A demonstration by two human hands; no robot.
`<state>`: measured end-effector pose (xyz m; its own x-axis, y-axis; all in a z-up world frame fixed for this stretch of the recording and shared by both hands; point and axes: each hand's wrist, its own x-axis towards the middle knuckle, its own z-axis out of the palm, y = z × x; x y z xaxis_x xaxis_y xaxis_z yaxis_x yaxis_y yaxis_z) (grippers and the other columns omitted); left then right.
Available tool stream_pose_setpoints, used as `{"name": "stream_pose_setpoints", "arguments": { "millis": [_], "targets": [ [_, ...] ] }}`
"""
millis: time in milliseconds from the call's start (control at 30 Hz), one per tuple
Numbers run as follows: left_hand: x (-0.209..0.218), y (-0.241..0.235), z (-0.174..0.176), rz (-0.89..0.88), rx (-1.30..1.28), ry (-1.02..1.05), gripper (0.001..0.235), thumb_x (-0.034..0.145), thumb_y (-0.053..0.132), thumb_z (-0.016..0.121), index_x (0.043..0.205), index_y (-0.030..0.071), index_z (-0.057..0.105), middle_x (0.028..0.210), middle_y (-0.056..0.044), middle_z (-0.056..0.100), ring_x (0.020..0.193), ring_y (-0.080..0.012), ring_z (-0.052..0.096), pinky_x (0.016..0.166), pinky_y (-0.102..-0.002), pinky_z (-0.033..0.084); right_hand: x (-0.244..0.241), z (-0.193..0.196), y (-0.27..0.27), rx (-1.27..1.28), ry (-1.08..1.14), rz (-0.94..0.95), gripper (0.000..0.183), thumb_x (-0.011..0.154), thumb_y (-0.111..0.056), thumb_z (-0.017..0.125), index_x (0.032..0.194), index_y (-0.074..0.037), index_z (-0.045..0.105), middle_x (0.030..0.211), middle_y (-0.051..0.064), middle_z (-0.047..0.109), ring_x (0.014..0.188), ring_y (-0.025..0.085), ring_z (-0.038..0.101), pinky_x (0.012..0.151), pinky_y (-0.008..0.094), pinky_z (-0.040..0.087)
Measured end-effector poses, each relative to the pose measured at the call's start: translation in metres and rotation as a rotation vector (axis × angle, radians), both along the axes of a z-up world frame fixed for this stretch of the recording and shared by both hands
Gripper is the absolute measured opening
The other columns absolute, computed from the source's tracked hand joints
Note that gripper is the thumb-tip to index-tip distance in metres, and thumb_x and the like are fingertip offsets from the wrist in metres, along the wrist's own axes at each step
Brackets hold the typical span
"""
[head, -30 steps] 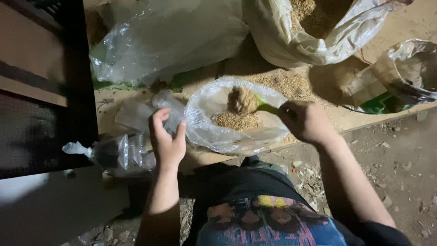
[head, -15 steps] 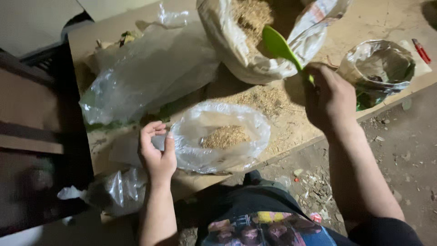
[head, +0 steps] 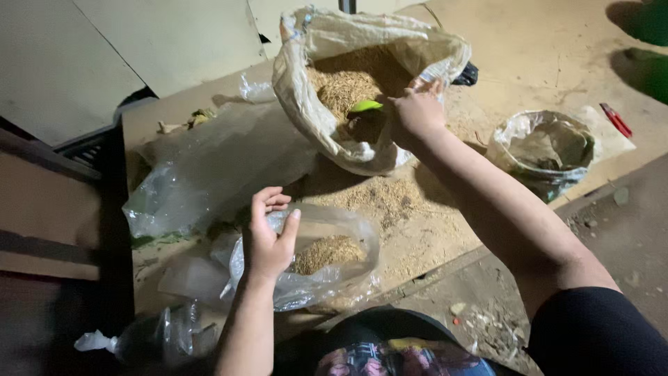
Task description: The person scoops grain from a large white sack into a smaller clear plastic bag using a green plastic scoop.
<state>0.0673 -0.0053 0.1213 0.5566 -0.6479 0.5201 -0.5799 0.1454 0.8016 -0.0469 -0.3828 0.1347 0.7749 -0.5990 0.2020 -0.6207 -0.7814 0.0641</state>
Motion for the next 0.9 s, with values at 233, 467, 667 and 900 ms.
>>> {"name": "stream_pose_setpoints", "arguments": {
  "millis": [233,467,667,900],
  "targets": [
    [-0.003,-0.06,0.037,-0.016,0.018,-0.165,0.057,0.088,0.004,0.075,0.137,0.003,0.047,0.121,-0.015,0.064,0.104,-0.0235,0.067,0.091,-0.038,0.056,-0.022,0.076,0.005,0.124,0.088,-0.195,0.052,0.109,-0.037,0.045,0.079,-0.004,0.072,0.071,0.014,0.069,0.065,0.026,0.073,0.057,0.042,0.06],
    [0.022,-0.171,0.052,-0.109,0.041,-0.474,0.076,0.095,0.008,0.072,0.157,0.004,0.029,0.143,-0.023,0.057,0.123,-0.035,0.065,0.108,-0.043,0.054,0.005,0.043,-0.039,0.186,-0.013,-0.183,0.047,0.103,-0.045,0.054,0.09,-0.007,0.078,0.087,0.019,0.075,0.077,0.031,0.073,0.067,0.044,0.057],
    [0.068,-0.249,0.042,-0.038,0.887,-0.647,0.09,0.088,0.018,0.071,0.158,0.007,0.015,0.162,-0.027,0.016,0.149,-0.0429,0.023,0.122,-0.047,0.022,0.039,-0.012,-0.058,0.141,0.143,-0.149,0.034,0.098,-0.037,0.064,0.097,-0.006,0.077,0.091,0.015,0.078,0.078,0.026,0.078,0.062,0.042,0.063],
    [0.091,-0.285,-0.025,0.068,0.966,-0.873,0.089,0.09,0.002,0.049,0.168,0.014,0.009,0.166,-0.034,0.008,0.155,-0.0486,0.005,0.126,-0.053,0.002,0.028,0.014,-0.006,0.23,-0.098,-0.03,0.026,0.099,-0.021,0.059,0.096,-0.004,0.078,0.092,0.021,0.077,0.084,0.036,0.076,0.072,0.047,0.061]
  ]
}}
